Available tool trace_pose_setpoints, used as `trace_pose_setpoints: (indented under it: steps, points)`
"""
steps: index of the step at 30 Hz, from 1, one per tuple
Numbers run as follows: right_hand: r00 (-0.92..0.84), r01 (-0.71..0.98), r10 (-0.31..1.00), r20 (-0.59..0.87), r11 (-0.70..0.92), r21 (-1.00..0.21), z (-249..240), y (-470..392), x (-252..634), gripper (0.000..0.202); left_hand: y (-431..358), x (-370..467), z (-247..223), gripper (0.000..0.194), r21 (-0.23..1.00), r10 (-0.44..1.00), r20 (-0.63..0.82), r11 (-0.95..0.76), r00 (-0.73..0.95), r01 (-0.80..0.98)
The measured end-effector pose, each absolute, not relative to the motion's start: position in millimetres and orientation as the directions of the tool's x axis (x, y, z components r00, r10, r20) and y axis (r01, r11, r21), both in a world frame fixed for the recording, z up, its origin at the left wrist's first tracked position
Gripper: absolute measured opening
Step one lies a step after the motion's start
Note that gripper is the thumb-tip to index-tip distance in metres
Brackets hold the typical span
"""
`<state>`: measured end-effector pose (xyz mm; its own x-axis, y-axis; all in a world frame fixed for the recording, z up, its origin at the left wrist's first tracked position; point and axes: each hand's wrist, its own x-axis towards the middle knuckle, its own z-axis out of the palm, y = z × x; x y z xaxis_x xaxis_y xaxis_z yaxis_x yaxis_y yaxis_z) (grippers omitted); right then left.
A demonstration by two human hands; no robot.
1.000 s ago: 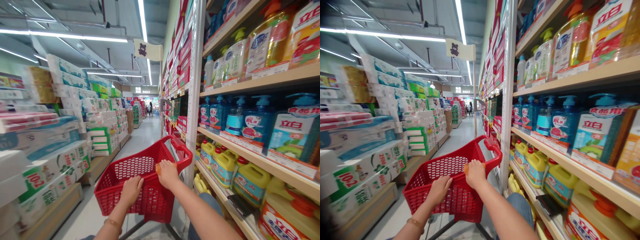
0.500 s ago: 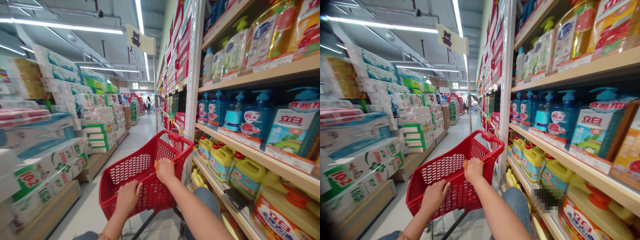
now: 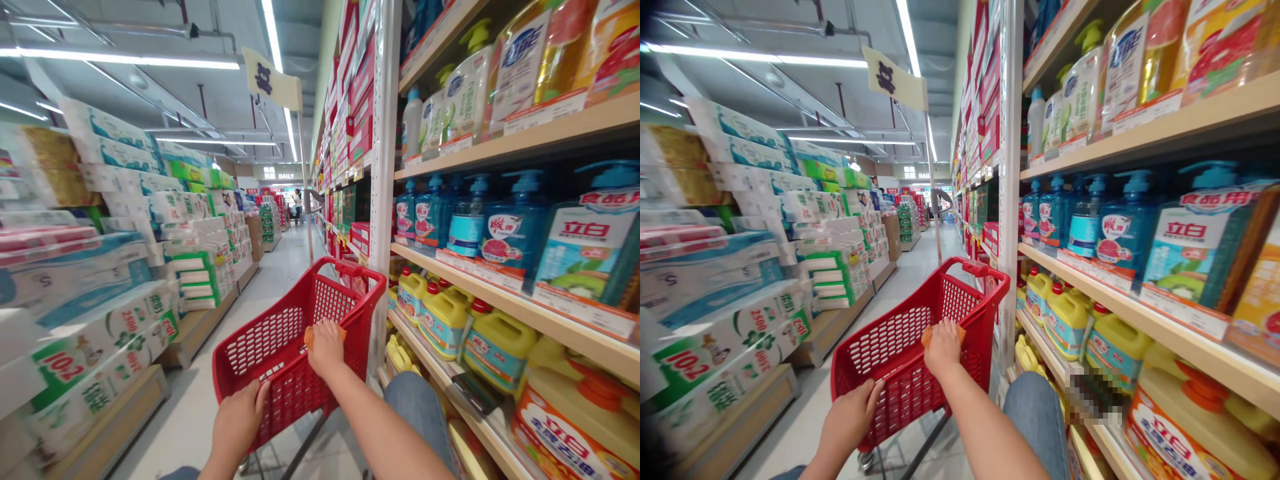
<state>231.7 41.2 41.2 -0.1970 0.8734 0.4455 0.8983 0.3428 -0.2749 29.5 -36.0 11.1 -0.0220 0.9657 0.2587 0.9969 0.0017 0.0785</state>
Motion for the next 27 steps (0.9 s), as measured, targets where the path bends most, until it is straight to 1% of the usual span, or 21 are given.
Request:
trace_pose_setpoints:
  steps: [3,5,7,9,11,13,17,18,20,22,24,25,27]
  points:
    - [-0.392,0.810,0.806,0.444,0.531,-0.249,31,27,212,0.051,-36,31,6,0.048,0.063,0.962,0.273,0.013,-0.030,0.998]
    - [-0.463,0.756,0.766,0.445,0.604,-0.252,30,22,205,0.046,-37,34,5,0.048,0.085,0.968,0.247,0.025,-0.045,0.996]
    - [-0.412,0.785,0.801,0.434,0.554,-0.277,34,25,206,0.039,-39,35,5,0.047,0.124,0.972,0.233,-0.022,-0.008,0.992]
    - [-0.309,0.844,0.858,0.410,0.446,-0.297,40,32,212,0.036,-43,32,3,0.047,0.159,0.964,0.249,-0.131,0.089,0.979]
    - [-0.247,0.879,0.885,0.394,0.376,-0.293,44,37,219,0.034,-47,31,-1,0.050,0.169,0.938,0.291,-0.244,0.188,0.955]
    - [-0.259,0.880,0.881,0.395,0.384,-0.280,41,36,222,0.033,-48,35,-6,0.050,0.167,0.915,0.337,-0.288,0.220,0.943]
    - [-0.439,0.785,0.795,0.419,0.566,-0.252,28,26,221,0.038,-48,51,-11,0.049,0.191,0.912,0.362,-0.273,0.191,0.943]
    - [-0.453,0.775,0.787,0.420,0.580,-0.250,27,27,222,0.037,-49,54,-11,0.048,0.205,0.910,0.357,-0.295,0.209,0.933]
    - [-0.401,0.811,0.822,0.404,0.524,-0.261,30,31,228,0.037,-50,56,-10,0.044,0.224,0.890,0.356,-0.379,0.286,0.898]
    - [-0.299,0.866,0.875,0.381,0.416,-0.276,36,39,237,0.039,-51,54,-9,0.040,0.215,0.857,0.365,-0.457,0.363,0.863]
    - [-0.239,0.894,0.898,0.369,0.352,-0.278,39,43,244,0.040,-49,51,-9,0.038,0.181,0.841,0.385,-0.472,0.379,0.863]
    - [-0.238,0.896,0.898,0.371,0.350,-0.274,38,42,246,0.038,-48,50,-10,0.038,0.165,0.841,0.398,-0.458,0.365,0.874]
    - [-0.297,0.879,0.880,0.372,0.404,-0.255,32,34,248,0.035,-46,53,-12,0.039,0.149,0.846,0.425,-0.416,0.322,0.897]
